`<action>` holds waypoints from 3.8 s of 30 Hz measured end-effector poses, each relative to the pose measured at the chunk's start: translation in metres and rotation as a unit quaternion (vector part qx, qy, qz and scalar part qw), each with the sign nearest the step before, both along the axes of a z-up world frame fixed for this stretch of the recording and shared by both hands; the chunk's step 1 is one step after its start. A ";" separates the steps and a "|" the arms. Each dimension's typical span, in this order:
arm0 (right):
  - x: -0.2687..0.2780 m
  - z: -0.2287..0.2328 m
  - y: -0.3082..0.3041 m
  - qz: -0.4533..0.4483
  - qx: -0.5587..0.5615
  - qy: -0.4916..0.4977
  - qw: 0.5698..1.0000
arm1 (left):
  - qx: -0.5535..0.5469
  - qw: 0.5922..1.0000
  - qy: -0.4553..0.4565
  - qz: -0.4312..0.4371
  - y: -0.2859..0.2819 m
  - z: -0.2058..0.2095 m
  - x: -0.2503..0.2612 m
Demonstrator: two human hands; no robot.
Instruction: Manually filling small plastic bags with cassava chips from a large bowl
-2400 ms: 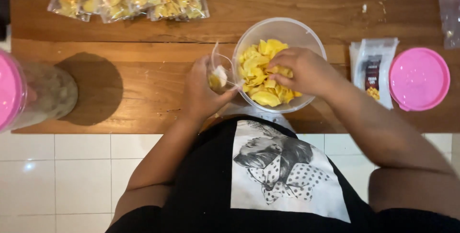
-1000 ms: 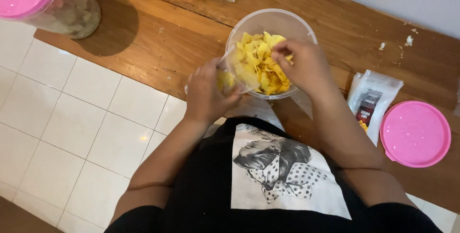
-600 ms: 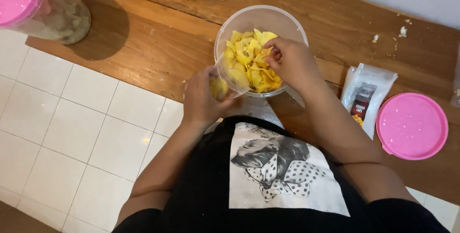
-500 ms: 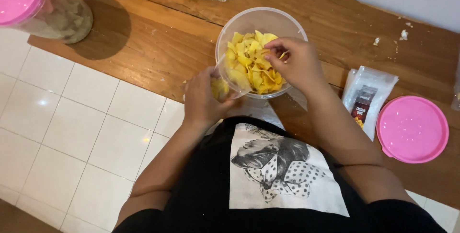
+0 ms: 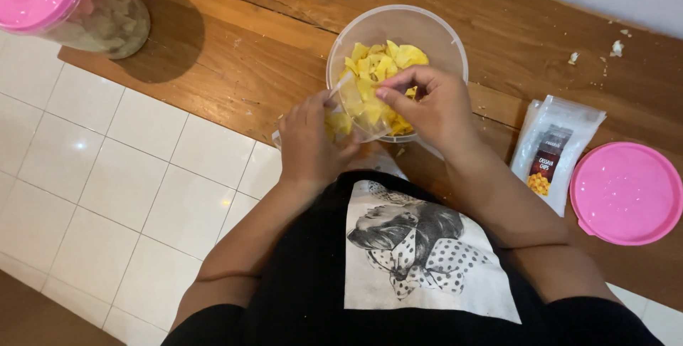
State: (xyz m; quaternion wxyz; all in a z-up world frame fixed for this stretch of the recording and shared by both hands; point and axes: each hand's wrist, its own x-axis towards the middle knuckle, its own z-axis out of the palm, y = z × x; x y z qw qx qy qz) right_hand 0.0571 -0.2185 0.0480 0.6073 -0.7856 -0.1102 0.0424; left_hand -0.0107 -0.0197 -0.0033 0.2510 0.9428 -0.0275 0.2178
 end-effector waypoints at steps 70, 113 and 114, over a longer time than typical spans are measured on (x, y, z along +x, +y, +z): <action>0.018 -0.018 0.022 -0.113 -0.203 -0.205 0.951 | -0.534 0.541 0.329 -0.560 0.152 -0.031 0.108; -0.021 0.024 0.138 -0.054 -0.265 -0.258 0.928 | -0.419 0.565 0.343 -0.622 0.124 -0.043 0.146; -0.022 0.025 0.138 -0.020 -0.293 -0.215 0.931 | -0.398 0.568 0.355 -0.627 0.123 -0.059 0.142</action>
